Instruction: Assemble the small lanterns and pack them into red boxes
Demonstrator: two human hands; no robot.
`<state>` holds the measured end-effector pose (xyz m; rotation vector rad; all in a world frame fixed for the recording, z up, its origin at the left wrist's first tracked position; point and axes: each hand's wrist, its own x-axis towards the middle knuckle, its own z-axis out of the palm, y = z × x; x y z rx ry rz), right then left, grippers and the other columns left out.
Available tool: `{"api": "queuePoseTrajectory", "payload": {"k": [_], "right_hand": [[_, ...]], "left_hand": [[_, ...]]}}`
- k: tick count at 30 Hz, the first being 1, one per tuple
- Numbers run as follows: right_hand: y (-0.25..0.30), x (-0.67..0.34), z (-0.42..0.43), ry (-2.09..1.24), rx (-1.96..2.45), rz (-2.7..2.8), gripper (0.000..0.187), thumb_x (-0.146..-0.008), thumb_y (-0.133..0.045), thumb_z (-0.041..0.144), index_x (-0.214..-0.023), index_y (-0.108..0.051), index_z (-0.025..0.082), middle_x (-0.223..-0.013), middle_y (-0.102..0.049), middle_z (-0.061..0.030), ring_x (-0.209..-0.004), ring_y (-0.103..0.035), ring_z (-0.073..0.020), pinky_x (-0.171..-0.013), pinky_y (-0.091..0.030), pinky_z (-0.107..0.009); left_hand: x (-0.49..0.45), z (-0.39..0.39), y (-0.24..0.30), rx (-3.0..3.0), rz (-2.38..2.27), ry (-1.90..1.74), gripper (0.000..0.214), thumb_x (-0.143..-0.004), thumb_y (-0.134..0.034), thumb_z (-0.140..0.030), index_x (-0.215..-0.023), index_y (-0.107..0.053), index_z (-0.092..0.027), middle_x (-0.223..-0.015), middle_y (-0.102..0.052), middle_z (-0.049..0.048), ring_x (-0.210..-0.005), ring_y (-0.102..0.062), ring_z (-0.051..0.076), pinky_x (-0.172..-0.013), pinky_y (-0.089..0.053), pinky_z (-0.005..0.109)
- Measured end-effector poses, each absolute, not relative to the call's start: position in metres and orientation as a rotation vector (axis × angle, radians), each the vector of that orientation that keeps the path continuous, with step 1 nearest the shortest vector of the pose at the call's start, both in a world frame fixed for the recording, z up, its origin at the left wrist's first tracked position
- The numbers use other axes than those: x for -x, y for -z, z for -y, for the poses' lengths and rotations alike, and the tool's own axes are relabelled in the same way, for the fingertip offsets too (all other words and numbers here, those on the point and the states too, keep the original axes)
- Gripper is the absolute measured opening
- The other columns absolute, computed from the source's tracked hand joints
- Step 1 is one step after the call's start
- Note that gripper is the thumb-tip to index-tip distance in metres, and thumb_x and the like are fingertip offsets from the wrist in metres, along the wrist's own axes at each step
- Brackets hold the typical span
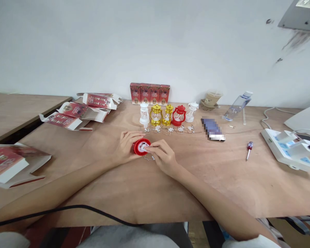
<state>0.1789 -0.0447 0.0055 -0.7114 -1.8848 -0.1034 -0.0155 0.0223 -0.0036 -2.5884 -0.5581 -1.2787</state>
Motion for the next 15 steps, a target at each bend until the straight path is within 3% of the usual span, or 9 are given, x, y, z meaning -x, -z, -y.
{"api": "queuePoseTrajectory", "payload": {"k": [9,15], "right_hand": [[-0.0083,-0.1766,0.0466,0.004,0.783,1.796,0.014,-0.092,-0.051,0.014,-0.098,-0.062,0.02,-0.085,-0.065,-0.0048,-0.082,-0.063,-0.014,-0.071,-0.052,-0.027],[-0.006,-0.1761,0.047,-0.226,0.881,1.794,0.015,-0.094,-0.047,0.017,-0.099,-0.061,0.021,-0.083,-0.066,-0.0027,-0.073,-0.063,-0.012,-0.066,-0.051,-0.024]], "left_hand": [[0.0151,-0.0221,0.0028,2.589,0.519,1.277,0.049,-0.082,-0.063,-0.042,-0.121,-0.045,-0.018,-0.113,-0.067,0.0131,-0.108,-0.06,0.026,-0.088,-0.034,0.04],[0.0145,-0.0219,0.0028,2.579,0.517,1.278,0.05,-0.082,-0.064,-0.042,-0.121,-0.045,-0.019,-0.112,-0.067,0.0124,-0.108,-0.06,0.025,-0.088,-0.034,0.039]]}}
